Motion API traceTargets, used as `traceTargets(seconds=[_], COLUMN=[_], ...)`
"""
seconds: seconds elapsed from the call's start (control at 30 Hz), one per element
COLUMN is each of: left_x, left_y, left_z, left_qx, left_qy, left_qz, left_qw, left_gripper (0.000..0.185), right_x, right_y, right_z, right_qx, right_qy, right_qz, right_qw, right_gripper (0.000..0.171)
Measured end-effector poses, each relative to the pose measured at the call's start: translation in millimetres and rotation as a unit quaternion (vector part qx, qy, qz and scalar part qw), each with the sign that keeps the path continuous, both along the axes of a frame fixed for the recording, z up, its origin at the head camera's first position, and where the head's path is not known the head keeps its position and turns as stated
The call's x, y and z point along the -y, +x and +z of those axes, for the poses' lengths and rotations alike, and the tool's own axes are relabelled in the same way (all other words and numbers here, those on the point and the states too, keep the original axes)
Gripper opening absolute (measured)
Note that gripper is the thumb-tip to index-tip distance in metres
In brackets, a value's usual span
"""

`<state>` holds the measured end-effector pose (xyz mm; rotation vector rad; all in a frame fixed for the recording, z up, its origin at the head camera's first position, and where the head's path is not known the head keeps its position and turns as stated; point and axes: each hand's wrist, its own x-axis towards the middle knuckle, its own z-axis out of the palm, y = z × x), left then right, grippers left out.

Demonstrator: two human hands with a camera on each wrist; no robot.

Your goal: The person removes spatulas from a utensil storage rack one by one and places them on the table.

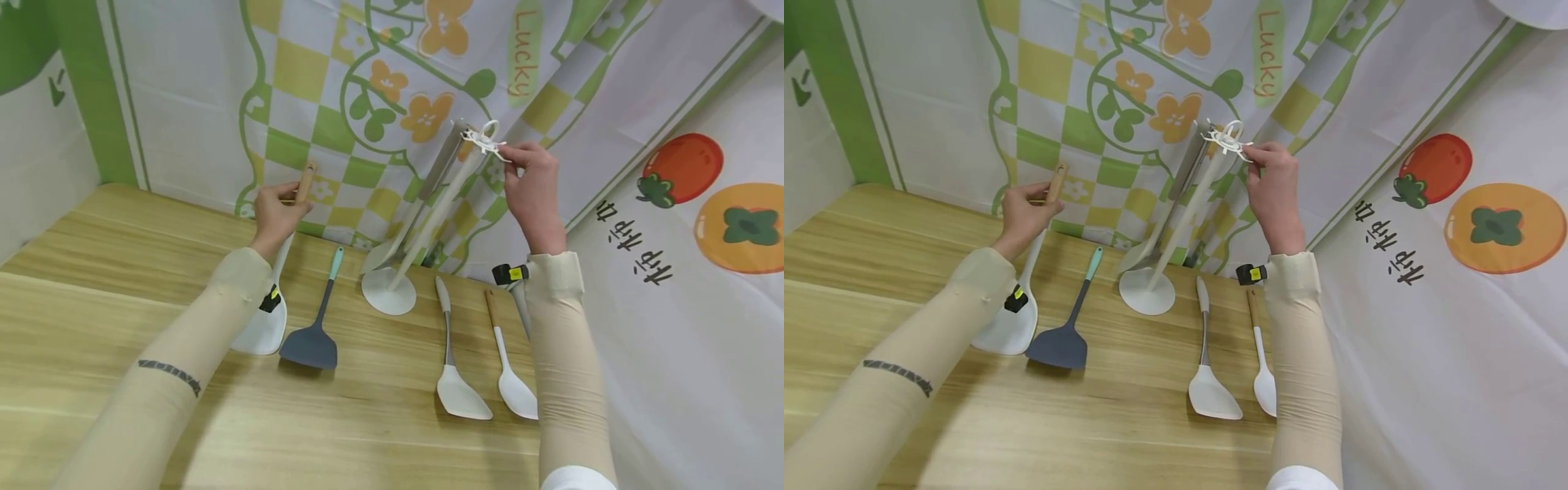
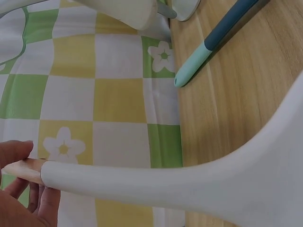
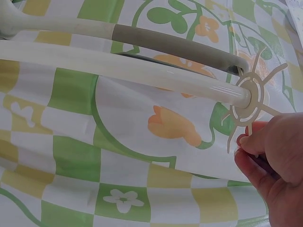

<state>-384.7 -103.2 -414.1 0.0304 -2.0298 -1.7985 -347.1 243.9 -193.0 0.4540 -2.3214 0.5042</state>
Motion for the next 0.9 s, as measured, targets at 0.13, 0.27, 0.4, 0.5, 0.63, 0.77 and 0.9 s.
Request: traceTargets(seconds=[0.13, 0.27, 0.4, 0.5, 0.63, 0.77, 0.9], left_x=[1.1, 2.6, 3.8, 4.3, 5.4, 5.7, 5.1], left_y=[-1.7, -1.7, -1.7, -2.5, -2.1, -0.9, -3.5], left_z=[-0.4, -1.6, -3.6, -5.4, -7.1, -9.0, -15.2], left_qx=[0.011, 0.023, 0.039, 0.047, 0.051, 0.055, 0.045], left_qy=[-0.007, -0.008, -0.006, -0.010, -0.014, -0.020, -0.059], left_qz=[-0.012, -0.026, -0.035, -0.038, -0.049, -0.068, -0.082], left_qw=[0.9999, 0.9994, 0.9986, 0.9981, 0.9974, 0.9960, 0.9938], left_gripper=[0.043, 0.045, 0.046, 0.046, 0.046, 0.047, 0.045], right_x=[0.2, -0.3, 0.2, 0.2, -0.2, -0.5, -0.7], right_y=[0.1, -0.1, -0.2, 0.4, -0.3, -1.3, -1.1], right_z=[0.0, -0.4, -0.8, -1.0, -1.2, -1.4, -1.4], right_qx=[-0.002, -0.003, -0.003, -0.005, -0.011, -0.014, -0.010], right_qy=[0.001, -0.001, -0.001, -0.005, -0.001, -0.001, -0.006], right_qz=[0.001, 0.004, 0.005, 0.009, 0.011, 0.011, 0.011], right_qw=[1.000, 1.000, 1.000, 1.000, 1.000, 1.000, 1.000], right_gripper=[0.032, 0.032, 0.031, 0.031, 0.030, 0.030, 0.030])
